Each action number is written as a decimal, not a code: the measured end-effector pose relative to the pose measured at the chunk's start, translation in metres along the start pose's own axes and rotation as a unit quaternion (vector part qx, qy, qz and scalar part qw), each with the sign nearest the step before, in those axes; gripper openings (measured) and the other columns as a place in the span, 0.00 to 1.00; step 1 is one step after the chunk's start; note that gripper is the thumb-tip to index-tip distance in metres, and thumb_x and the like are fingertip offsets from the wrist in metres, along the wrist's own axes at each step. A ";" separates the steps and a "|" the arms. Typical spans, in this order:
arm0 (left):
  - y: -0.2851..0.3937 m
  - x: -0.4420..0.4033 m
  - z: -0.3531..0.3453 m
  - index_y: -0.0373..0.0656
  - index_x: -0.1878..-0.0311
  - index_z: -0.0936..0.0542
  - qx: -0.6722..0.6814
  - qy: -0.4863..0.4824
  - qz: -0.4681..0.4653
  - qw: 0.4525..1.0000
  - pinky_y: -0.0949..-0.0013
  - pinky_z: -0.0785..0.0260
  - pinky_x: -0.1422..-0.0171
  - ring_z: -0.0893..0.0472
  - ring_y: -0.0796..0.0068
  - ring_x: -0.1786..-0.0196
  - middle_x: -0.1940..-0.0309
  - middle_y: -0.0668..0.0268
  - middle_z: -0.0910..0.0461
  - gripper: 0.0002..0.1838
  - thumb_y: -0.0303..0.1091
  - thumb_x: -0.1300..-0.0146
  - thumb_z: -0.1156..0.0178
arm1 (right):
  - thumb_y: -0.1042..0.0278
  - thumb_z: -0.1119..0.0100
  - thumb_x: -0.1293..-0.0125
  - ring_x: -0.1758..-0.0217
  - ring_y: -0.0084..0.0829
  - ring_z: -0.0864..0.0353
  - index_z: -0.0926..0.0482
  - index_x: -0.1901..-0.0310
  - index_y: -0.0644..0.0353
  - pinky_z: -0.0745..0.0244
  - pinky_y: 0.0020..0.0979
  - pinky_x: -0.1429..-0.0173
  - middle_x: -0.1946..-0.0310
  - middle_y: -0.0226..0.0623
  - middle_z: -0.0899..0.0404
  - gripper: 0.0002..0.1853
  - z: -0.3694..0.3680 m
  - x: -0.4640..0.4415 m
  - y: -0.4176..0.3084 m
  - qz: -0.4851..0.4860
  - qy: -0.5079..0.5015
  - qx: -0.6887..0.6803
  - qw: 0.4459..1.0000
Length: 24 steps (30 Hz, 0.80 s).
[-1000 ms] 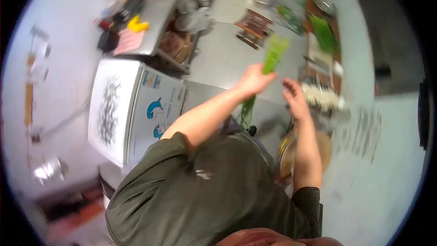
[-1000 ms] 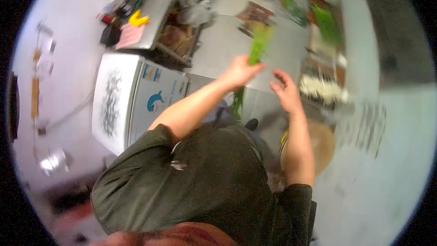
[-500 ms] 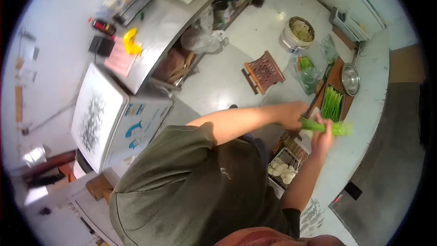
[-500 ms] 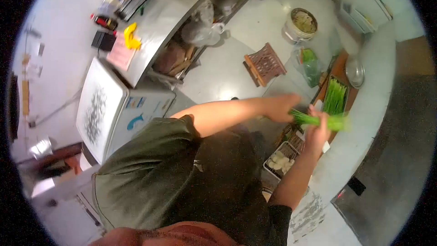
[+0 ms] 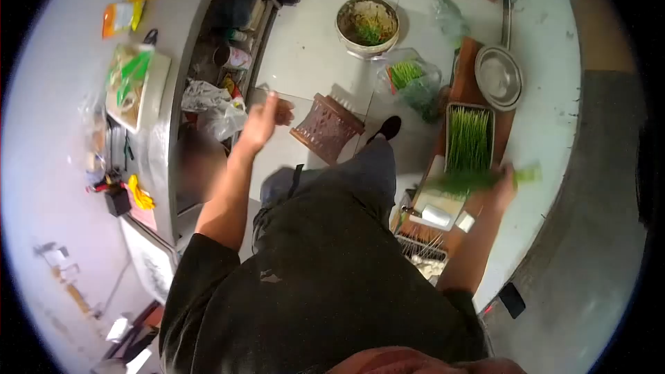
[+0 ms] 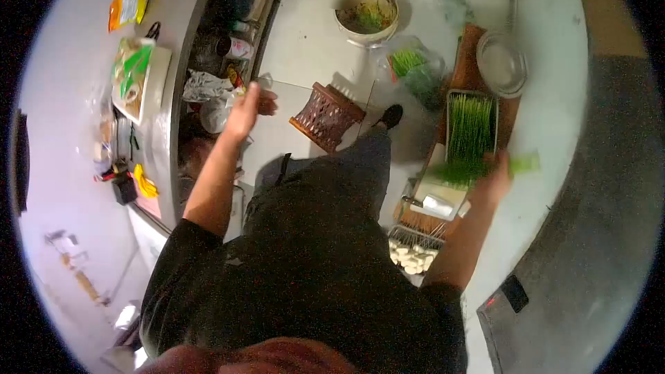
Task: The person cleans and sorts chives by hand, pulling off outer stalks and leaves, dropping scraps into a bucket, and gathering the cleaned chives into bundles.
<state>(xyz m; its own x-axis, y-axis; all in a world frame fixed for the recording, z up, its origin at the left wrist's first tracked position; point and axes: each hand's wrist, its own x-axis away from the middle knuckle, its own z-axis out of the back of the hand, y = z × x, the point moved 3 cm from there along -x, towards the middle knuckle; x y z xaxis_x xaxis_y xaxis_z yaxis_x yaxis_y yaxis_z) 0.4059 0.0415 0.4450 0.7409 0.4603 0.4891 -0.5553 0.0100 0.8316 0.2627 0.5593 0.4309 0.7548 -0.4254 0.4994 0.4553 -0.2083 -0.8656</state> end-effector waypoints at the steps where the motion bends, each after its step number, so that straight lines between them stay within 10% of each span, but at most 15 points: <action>1: -0.004 -0.016 -0.026 0.34 0.59 0.20 -0.094 -0.057 -0.022 0.994 0.64 0.27 0.55 0.19 0.69 0.64 0.69 0.58 0.18 0.33 0.56 0.27 0.63 | 0.54 0.42 0.35 0.59 0.31 0.25 0.25 0.50 0.63 0.30 0.36 0.53 0.66 0.36 0.23 0.20 -0.032 -0.037 0.013 -0.050 -0.028 -0.006 0.998; 2: -0.011 -0.046 -0.093 0.35 0.53 0.21 -0.304 -0.156 -0.107 0.934 0.63 0.26 0.49 0.19 0.66 0.62 0.64 0.56 0.19 0.33 0.58 0.27 0.63 | 0.53 0.41 0.35 0.57 0.31 0.26 0.24 0.53 0.64 0.32 0.36 0.49 0.63 0.37 0.21 0.21 -0.089 -0.045 0.011 -0.001 -0.070 0.047 0.996; 3: 0.043 -0.036 -0.138 0.36 0.51 0.22 -0.218 -0.199 0.091 0.951 0.63 0.28 0.48 0.20 0.65 0.59 0.63 0.57 0.19 0.30 0.55 0.26 0.62 | 0.53 0.40 0.36 0.56 0.31 0.26 0.23 0.55 0.65 0.35 0.36 0.44 0.61 0.38 0.20 0.21 -0.146 -0.051 0.011 0.052 -0.107 0.095 0.988; 4: 0.039 -0.050 -0.173 0.37 0.49 0.22 -0.271 -0.279 -0.055 0.920 0.64 0.30 0.47 0.20 0.66 0.57 0.61 0.57 0.18 0.28 0.52 0.26 0.61 | 0.51 0.40 0.36 0.55 0.33 0.25 0.21 0.61 0.65 0.35 0.37 0.43 0.62 0.38 0.19 0.20 -0.177 -0.064 0.037 0.056 -0.082 0.095 0.991; 5: 0.062 -0.056 -0.200 0.37 0.55 0.21 -0.202 -0.257 0.018 0.945 0.57 0.30 0.51 0.20 0.55 0.58 0.64 0.49 0.19 0.27 0.53 0.29 0.59 | 0.49 0.40 0.37 0.56 0.35 0.23 0.21 0.63 0.65 0.32 0.37 0.45 0.63 0.39 0.18 0.22 -0.214 -0.047 0.020 0.073 -0.168 0.163 0.969; 9: 0.073 -0.105 -0.262 0.36 0.55 0.22 -0.097 -0.265 0.161 0.946 0.64 0.31 0.55 0.23 0.67 0.62 0.66 0.61 0.21 0.27 0.55 0.29 0.55 | 0.58 0.43 0.34 0.63 0.32 0.22 0.21 0.65 0.64 0.29 0.33 0.54 0.67 0.36 0.19 0.14 -0.297 -0.050 0.057 0.091 -0.164 0.155 0.970; 12: 0.080 -0.140 -0.259 0.36 0.36 0.32 0.112 -0.283 0.267 0.915 0.62 0.34 0.40 0.27 0.63 0.43 0.43 0.57 0.27 0.32 0.55 0.28 0.54 | 0.60 0.42 0.34 0.63 0.32 0.20 0.21 0.62 0.65 0.28 0.33 0.57 0.66 0.38 0.18 0.14 -0.338 -0.071 0.081 0.096 -0.152 0.171 0.969; 19: 0.081 -0.340 -0.200 0.38 0.31 0.37 0.102 -0.453 0.226 0.856 0.61 0.31 0.39 0.24 0.64 0.46 0.46 0.57 0.25 0.28 0.44 0.28 0.49 | 0.61 0.40 0.34 0.64 0.31 0.21 0.21 0.62 0.64 0.27 0.34 0.57 0.67 0.37 0.19 0.12 -0.392 -0.193 0.110 0.020 -0.103 0.131 0.986; 22: 0.027 -0.474 -0.199 0.41 0.29 0.39 -0.116 -0.414 0.095 0.898 0.64 0.31 0.39 0.24 0.68 0.46 0.48 0.59 0.24 0.27 0.36 0.29 0.47 | 0.68 0.42 0.33 0.72 0.26 0.29 0.28 0.65 0.62 0.29 0.32 0.63 0.76 0.32 0.29 0.08 -0.404 -0.242 0.148 -0.137 0.033 0.057 0.988; 24: -0.035 -0.532 -0.201 0.43 0.30 0.37 -0.141 -0.343 0.008 0.928 0.71 0.31 0.44 0.26 0.75 0.48 0.48 0.63 0.25 0.26 0.32 0.30 0.47 | 0.70 0.43 0.33 0.75 0.27 0.31 0.29 0.62 0.63 0.28 0.35 0.66 0.78 0.32 0.32 0.07 -0.408 -0.280 0.202 -0.148 -0.052 0.038 0.987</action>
<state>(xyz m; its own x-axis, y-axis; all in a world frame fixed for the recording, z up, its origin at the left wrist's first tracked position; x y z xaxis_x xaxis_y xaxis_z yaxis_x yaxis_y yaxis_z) -0.0449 -0.0252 0.1022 0.7443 -0.2113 0.6336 -0.5729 0.2854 0.7683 -0.0487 0.2772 0.1014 0.6262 -0.2625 0.7341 0.6943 -0.2406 -0.6783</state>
